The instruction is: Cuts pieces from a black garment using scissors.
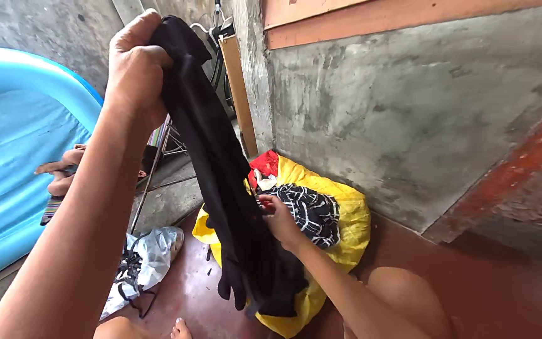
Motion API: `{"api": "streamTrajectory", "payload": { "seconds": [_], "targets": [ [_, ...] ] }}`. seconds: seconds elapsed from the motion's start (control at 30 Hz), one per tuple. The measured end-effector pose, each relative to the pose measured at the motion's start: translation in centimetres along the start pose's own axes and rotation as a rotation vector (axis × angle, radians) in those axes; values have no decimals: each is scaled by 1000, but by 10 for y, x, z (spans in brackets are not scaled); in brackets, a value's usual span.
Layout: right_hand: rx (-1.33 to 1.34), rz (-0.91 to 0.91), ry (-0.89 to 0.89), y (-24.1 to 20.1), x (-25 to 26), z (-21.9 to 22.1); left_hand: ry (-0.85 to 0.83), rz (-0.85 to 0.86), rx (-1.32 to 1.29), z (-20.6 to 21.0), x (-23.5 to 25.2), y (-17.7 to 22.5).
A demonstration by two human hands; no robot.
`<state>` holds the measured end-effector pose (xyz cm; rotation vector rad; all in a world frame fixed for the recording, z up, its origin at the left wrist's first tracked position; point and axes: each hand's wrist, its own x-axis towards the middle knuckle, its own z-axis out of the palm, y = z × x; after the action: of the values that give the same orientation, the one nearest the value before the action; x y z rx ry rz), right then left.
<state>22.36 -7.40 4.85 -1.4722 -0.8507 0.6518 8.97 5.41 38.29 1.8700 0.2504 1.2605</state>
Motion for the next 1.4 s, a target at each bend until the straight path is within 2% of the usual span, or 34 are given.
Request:
{"api": "streamTrajectory", "payload": {
  "seconds": [0.07, 0.2, 0.37, 0.5, 0.6, 0.7, 0.77, 0.83, 0.93, 1.0, 1.07, 1.2, 1.3, 1.4],
  "targets": [
    [39, -50, 114, -11, 7, -20, 41, 33, -36, 0, 7, 5],
    [240, -28, 386, -32, 28, -60, 29, 100, -30, -12, 4, 15],
    [310, -158, 625, -40, 36, -110, -1, 134, -20, -31, -10, 10],
    [341, -164, 755, -52, 29, -138, -93, 28, 54, -48, -35, -16],
    [446, -170, 876, -58, 29, -149, -181, -80, 172, -61, -69, -52],
    [522, -157, 901, -57, 30, -155, -223, -156, 310, -65, -115, -90],
    [593, -128, 874, -56, 29, -154, -222, -205, 301, -63, -143, -112],
    [699, -103, 804, -56, 30, -152, -232, -261, 253, -63, -163, -131],
    [917, -32, 638, -58, 28, -150, -228, -364, 185, -54, -178, -133],
    [1094, 2, 579, -64, 24, -147, -224, -386, 97, -42, -173, -123],
    [1205, -58, 536, -62, 25, -147, -240, -384, 8, -23, -159, -106],
    [1197, -106, 590, -56, 28, -148, -346, -313, -120, 26, -119, -71],
    [1228, -95, 673, -53, 26, -150, -317, -296, -247, 69, -83, -52],
    [1114, -40, 737, -53, 25, -151, -287, -179, -252, 98, -36, -37]
  ]
}}
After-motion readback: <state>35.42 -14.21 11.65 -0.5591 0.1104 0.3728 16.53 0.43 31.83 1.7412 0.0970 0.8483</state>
